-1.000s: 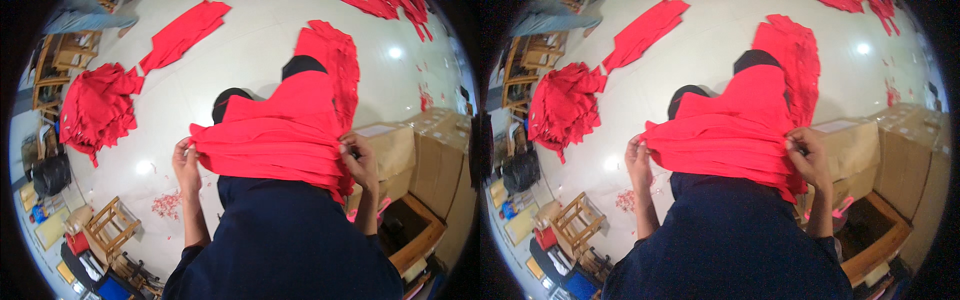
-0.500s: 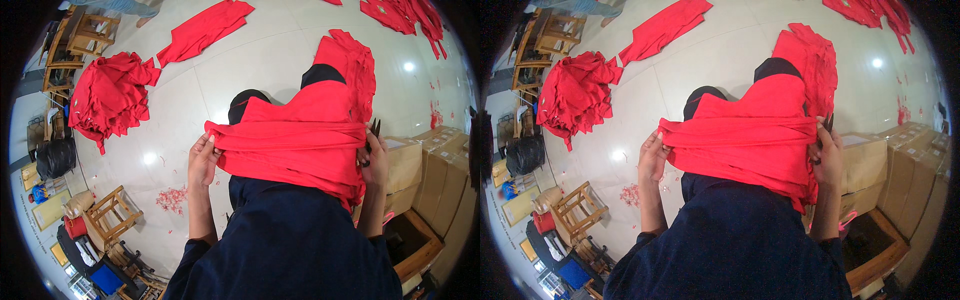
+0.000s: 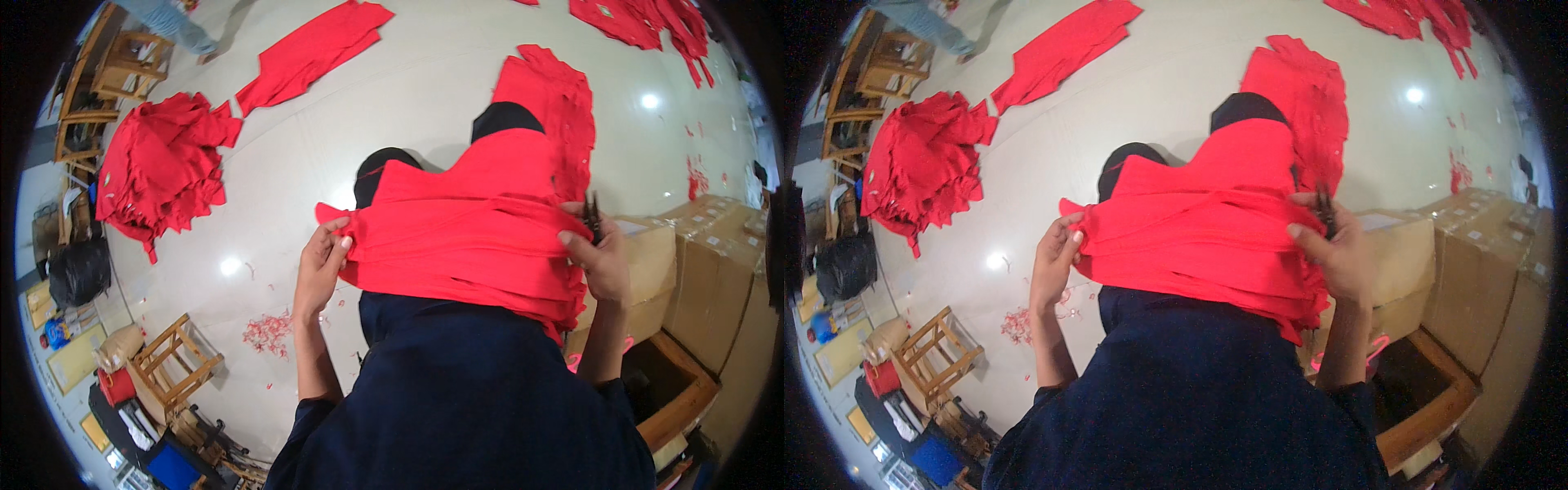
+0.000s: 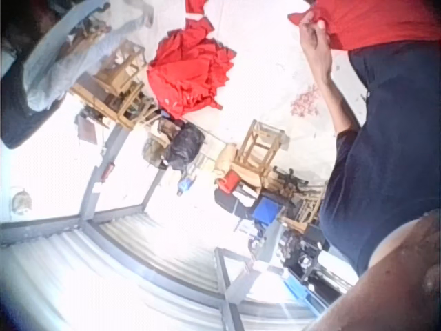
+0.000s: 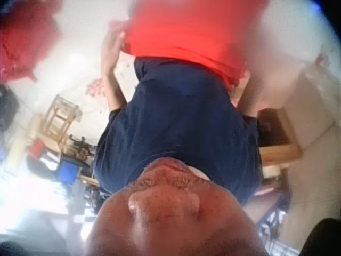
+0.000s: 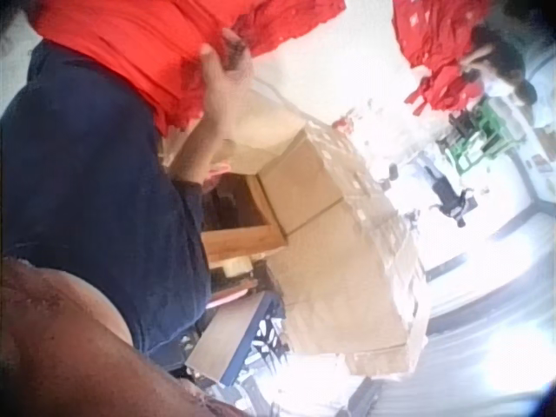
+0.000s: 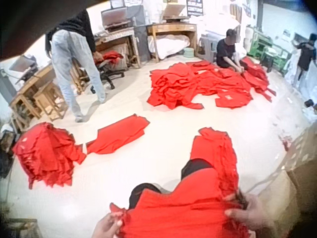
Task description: The person sits on the floor and uses scissors to trim loose threads and excess fabric from a red garment held on their lap. The person repeatedly snips small sections of the garment's edge and adjusts the fabric to access different areas.
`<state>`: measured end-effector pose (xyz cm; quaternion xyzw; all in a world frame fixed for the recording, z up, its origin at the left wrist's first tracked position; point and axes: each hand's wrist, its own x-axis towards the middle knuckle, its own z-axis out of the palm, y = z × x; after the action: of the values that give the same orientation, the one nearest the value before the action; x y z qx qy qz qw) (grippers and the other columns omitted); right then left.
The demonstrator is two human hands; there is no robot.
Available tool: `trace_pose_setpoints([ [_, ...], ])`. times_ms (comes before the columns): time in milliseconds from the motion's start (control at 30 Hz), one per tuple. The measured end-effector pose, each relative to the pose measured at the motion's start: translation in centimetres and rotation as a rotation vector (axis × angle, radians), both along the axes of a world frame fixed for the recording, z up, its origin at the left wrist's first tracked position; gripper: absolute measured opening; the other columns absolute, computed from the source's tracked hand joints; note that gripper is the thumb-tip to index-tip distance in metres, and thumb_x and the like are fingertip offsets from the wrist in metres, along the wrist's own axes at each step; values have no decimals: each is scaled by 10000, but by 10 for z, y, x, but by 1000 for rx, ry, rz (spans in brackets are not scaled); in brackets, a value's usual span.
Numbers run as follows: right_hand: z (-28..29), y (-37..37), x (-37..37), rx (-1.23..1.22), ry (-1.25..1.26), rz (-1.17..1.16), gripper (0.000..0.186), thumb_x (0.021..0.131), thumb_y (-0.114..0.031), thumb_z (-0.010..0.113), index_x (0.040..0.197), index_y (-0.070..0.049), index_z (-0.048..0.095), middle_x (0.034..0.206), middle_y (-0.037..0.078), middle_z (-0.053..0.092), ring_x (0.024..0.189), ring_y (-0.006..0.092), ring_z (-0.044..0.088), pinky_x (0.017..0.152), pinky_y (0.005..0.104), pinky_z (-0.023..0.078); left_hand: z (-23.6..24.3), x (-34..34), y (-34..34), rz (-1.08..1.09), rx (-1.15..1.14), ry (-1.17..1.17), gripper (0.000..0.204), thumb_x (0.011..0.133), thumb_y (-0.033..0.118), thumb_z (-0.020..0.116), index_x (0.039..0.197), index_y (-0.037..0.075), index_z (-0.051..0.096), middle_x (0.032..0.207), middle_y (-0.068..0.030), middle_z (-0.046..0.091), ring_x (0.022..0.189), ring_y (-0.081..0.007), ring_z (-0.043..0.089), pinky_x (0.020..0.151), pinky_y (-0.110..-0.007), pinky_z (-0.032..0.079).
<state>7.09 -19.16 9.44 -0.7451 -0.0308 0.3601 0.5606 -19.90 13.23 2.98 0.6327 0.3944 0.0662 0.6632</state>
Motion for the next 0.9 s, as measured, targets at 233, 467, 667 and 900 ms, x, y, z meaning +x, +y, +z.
trace_pose_setpoints([
  [233, 15, -18, -16, -240, -495, 161, 322, 819, 94, 625, 1121, 8, 694, 1012, 23, 690, 859, 94, 589, 814, 241, 466, -7, -14, 14, 14, 385, 83, 172, 992, -32, 555, 1130, -6, 654, 713, 84, 463, 637, -17, 398, 571, -203, 313],
  [467, -3, -44, -43, -113, -412, 202, 367, 741, 84, 625, 1079, -11, 731, 942, 72, 692, 857, 145, 652, 764, 293, 502, -17, -47, 17, 206, 348, 64, 169, 981, -53, 512, 1040, 10, 657, 733, 56, 546, 668, -26, 455, 573, -201, 359],
  [667, 18, -47, -38, -111, -378, 524, 341, 745, 44, 695, 1075, -32, 733, 870, 110, 695, 793, 208, 691, 698, 316, 523, -26, -45, 14, -190, 634, 349, 183, 872, -20, 674, 1045, 40, 685, 952, -101, 675, 874, -234, 666, 688, -343, 531],
  [900, 6, -61, -46, -44, -236, 432, 295, 775, 20, 699, 1068, -6, 712, 899, 103, 736, 877, 199, 743, 792, 314, 562, 30, -32, 38, -615, 761, 470, 413, 862, 71, 743, 1261, 75, 640, 1237, -173, 683, 1164, -399, 637, 1008, -449, 514],
])
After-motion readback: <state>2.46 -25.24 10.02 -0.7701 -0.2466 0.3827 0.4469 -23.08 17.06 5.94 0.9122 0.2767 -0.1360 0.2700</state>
